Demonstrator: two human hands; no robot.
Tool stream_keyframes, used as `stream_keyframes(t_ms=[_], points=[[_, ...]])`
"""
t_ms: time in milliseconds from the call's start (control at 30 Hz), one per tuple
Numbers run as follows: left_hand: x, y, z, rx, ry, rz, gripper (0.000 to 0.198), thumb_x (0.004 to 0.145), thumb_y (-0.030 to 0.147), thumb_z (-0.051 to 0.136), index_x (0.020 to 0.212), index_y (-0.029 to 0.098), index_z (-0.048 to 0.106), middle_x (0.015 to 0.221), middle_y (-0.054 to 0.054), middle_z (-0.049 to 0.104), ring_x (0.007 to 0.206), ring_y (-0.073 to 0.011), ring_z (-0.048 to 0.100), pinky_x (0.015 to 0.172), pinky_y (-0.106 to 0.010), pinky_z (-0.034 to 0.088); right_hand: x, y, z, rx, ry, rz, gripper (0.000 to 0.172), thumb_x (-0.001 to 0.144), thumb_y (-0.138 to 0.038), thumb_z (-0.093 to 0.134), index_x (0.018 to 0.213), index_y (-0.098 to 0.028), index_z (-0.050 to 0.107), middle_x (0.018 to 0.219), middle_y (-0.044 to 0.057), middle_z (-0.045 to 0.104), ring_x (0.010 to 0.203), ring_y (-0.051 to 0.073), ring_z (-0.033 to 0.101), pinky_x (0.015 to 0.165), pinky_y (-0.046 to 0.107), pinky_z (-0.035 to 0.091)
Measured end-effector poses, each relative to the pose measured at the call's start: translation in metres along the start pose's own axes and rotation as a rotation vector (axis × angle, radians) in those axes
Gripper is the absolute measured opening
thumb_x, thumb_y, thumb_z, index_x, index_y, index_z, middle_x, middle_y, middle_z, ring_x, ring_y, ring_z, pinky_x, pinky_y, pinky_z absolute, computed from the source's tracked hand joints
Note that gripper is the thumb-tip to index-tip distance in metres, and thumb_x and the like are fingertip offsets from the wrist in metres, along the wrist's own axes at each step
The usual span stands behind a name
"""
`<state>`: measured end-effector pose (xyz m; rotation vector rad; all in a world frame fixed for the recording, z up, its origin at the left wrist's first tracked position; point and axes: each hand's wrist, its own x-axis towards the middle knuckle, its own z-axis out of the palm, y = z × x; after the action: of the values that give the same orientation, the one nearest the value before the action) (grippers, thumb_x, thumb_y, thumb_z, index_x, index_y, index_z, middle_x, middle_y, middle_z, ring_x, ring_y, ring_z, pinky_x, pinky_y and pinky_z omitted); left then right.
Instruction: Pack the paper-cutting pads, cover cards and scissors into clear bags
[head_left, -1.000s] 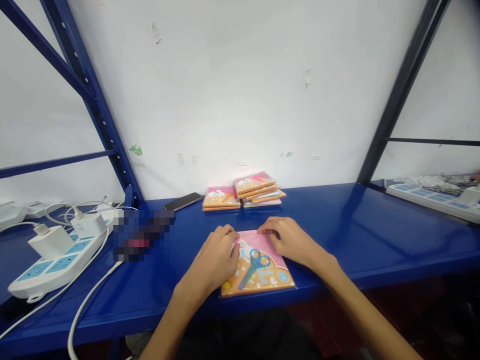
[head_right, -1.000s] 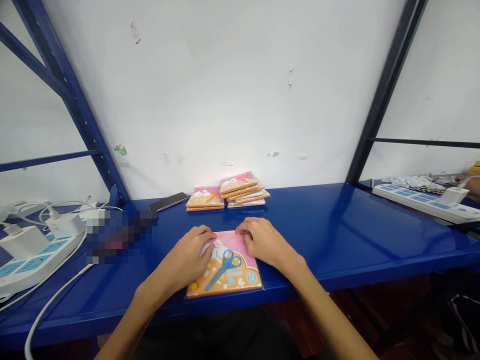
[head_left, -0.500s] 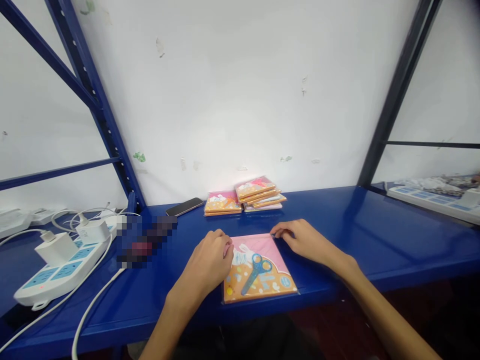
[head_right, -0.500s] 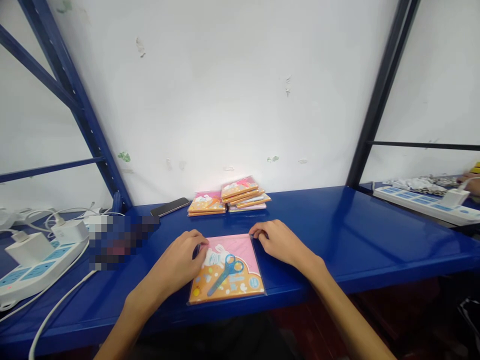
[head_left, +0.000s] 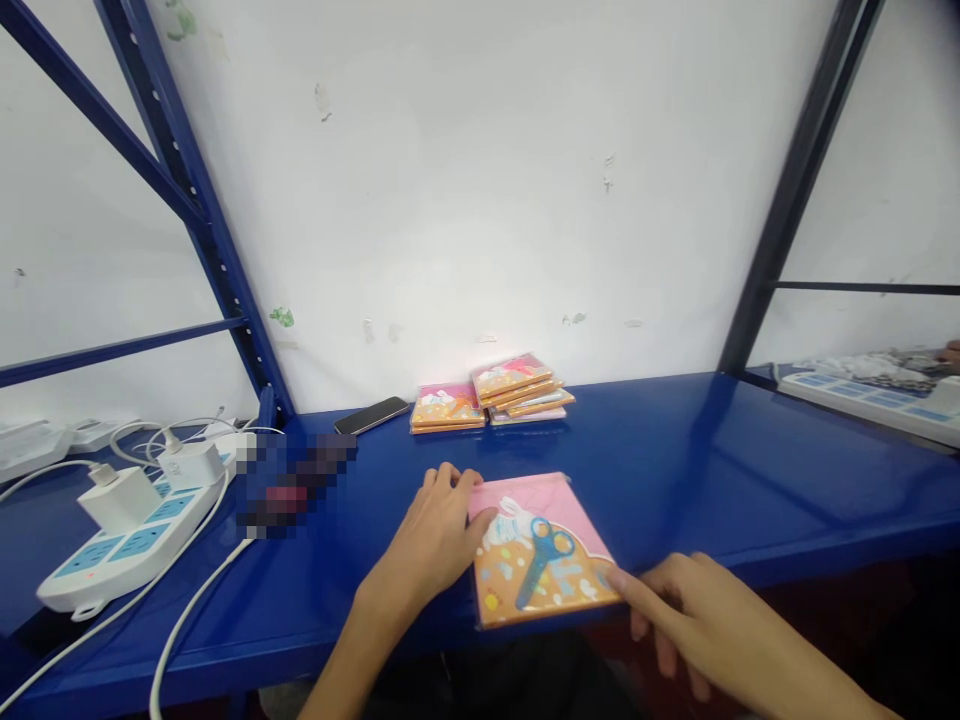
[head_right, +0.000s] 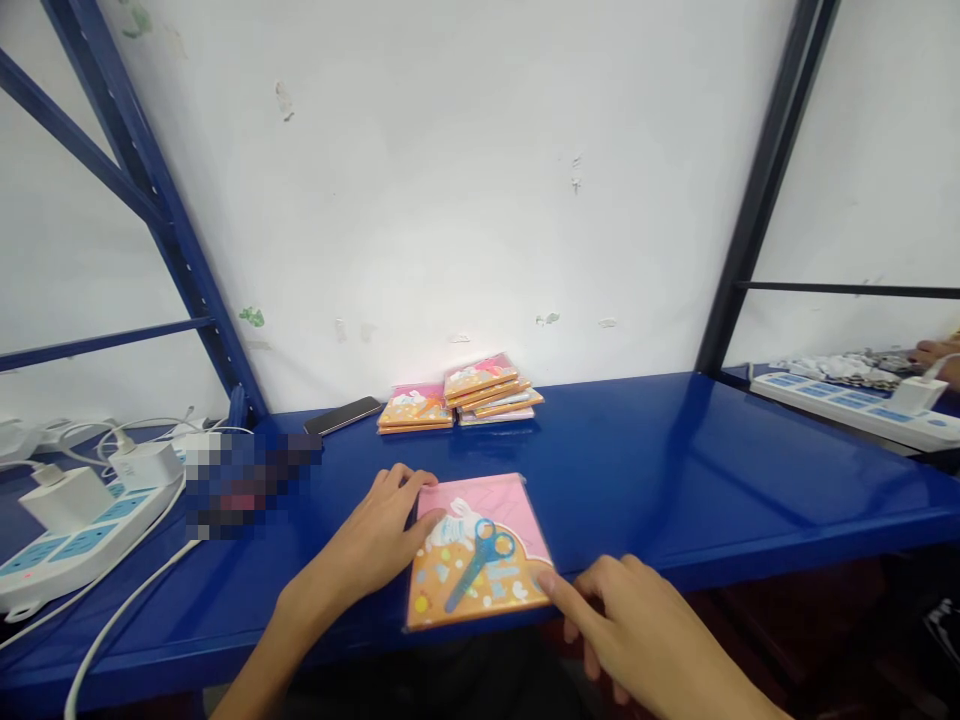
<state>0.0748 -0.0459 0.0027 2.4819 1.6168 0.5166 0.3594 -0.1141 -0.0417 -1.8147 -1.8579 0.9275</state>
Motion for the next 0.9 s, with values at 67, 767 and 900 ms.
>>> stream_keyframes(t_ms=[67, 767, 900], points=[[-0.002, 0.012, 0.003, 0.008, -0.004, 0.024, 0.037, 0.101, 0.036, 0.051, 0.130, 0.016, 0.064, 0.120, -0.014, 0.059, 0.114, -0.0314, 0.055, 0.103, -0.048, 0.046, 0.002, 0.011, 0.001, 0.095, -0.029, -0.007, 0.067, 0.089, -0.079, 0.050, 0.063, -0.020, 0.072, 0.059, 0.008, 0.075, 0.042, 0.019, 0.069, 0.043, 0.025, 0.045], [0.010, -0.005, 0.001, 0.257, 0.026, -0.215, 0.031, 0.105, 0.030, 0.040, 0.127, 0.019, 0.060, 0.121, -0.015, 0.058, 0.109, -0.0290, 0.066, 0.083, -0.038, 0.055, 0.178, -0.092, -0.115, 0.371, 0.508, -0.272, 0.044, 0.097, -0.050, 0.060, 0.078, -0.013, 0.073, 0.070, 0.008, 0.075, 0.056, 0.012, 0.064, 0.054, 0.023, 0.047], [0.010, -0.006, 0.002, 0.267, 0.022, -0.211, 0.032, 0.105, 0.028, 0.040, 0.128, 0.018, 0.060, 0.122, -0.016, 0.057, 0.109, -0.0297, 0.066, 0.083, -0.039, 0.056, 0.222, -0.074, -0.115, 0.231, 0.537, -0.137, 0.036, 0.098, -0.045, 0.066, 0.087, -0.012, 0.071, 0.075, 0.004, 0.071, 0.065, 0.015, 0.067, 0.064, 0.029, 0.054]])
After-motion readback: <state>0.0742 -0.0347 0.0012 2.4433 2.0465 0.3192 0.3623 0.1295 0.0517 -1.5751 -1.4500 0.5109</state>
